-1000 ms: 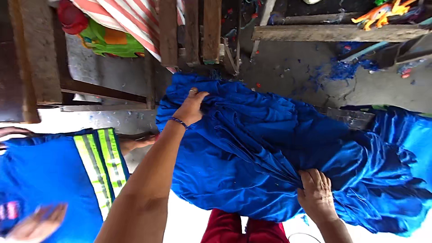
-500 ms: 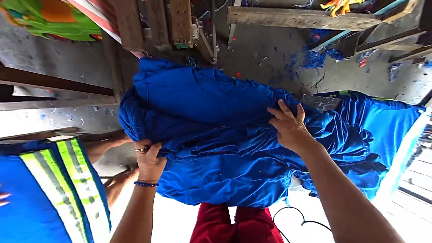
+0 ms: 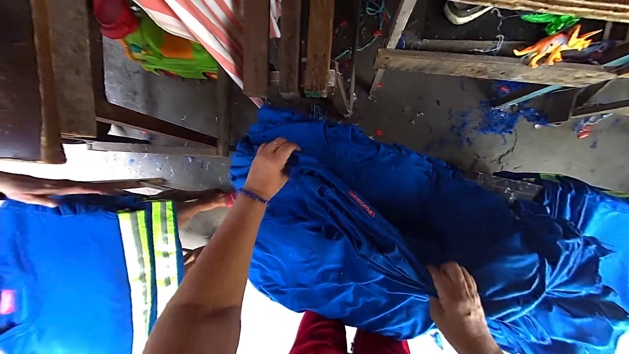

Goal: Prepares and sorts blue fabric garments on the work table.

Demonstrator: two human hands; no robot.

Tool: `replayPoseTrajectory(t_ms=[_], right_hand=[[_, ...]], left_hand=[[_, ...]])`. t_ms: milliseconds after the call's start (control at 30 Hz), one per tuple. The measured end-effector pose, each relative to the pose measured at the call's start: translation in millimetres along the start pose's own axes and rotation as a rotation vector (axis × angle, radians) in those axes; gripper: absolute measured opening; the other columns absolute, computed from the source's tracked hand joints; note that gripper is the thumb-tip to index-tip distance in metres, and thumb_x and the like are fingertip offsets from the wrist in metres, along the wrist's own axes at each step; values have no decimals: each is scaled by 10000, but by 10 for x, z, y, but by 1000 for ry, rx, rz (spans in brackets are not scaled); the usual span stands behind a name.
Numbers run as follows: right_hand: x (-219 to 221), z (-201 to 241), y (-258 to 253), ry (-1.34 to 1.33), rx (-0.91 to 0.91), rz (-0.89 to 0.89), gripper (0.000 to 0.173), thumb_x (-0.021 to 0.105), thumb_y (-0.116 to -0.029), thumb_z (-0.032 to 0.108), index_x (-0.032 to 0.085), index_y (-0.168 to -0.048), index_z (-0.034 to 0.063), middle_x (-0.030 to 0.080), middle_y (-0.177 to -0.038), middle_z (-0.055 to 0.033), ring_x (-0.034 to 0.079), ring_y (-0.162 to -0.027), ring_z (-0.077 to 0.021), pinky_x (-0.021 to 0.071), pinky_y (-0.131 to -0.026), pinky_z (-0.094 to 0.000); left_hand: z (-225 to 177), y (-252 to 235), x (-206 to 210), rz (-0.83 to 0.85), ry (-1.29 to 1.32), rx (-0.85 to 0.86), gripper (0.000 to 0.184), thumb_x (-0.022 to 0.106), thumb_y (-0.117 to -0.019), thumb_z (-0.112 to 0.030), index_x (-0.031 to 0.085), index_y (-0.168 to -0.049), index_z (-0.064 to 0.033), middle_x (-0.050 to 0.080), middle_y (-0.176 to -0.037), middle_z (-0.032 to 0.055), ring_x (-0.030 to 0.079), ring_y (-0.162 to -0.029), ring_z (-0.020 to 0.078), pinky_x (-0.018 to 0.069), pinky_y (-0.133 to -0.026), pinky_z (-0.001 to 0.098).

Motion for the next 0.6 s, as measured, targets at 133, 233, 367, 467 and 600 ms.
replayPoseTrajectory(t_ms=[133, 233, 367, 467, 600], right_hand=[[176, -1, -166, -4, 22, 22, 373, 641, -649, -82, 739, -1010, -73, 657, -954, -274, 653, -912, -494, 528, -792, -630], [168, -40, -267, 2, 24, 29, 360, 638, -667, -88, 738, -1013, -74, 660, -960, -276, 655, -918, -494, 528, -791, -629], [172, -54, -309, -9, 12, 13, 372, 631, -656, -81, 741, -1011, -60, 661, -946, -247, 655, -899, -470, 532, -765, -601], [151, -85, -290, -26, 41, 22, 381, 638, -656, -103, 747, -1016, -43, 663, -950, -238, 657, -912, -460, 533, -781, -594], [176, -111, -293, -25, 33, 18, 377, 639, -668, -99, 750, -1020, -26, 660, -949, -226, 656, -908, -441, 529, -780, -583]], left_hand=[[271, -568, 444, 286, 89, -71, 262, 698, -793, 138, 707, -1048, 76, 504, -1453, 286, 527, -1328, 442, 463, -1081, 553], [424, -823, 619, 554, 85, -185, 318, 703, -796, 149, 719, -1103, 68, 325, -1598, 307, 358, -1471, 458, 356, -1170, 558], [511, -878, 631, 571, 41, -173, 302, 726, -778, 129, 739, -1069, 49, 536, -1373, 318, 491, -1331, 453, 409, -1110, 552], [452, -747, 575, 395, 55, -109, 244, 710, -781, 127, 721, -1023, 94, 556, -1349, 328, 523, -1298, 475, 429, -1096, 576], [381, -632, 518, 277, 44, -96, 186, 645, -855, 109, 714, -1028, 106, 577, -1404, 273, 553, -1319, 435, 432, -1105, 571]])
Point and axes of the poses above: each hand's wrist, its own y-axis away from the middle knuckle, its own x-axis out of the palm, z = x × y, the point moved 5 cm from there along -y, towards the middle knuckle
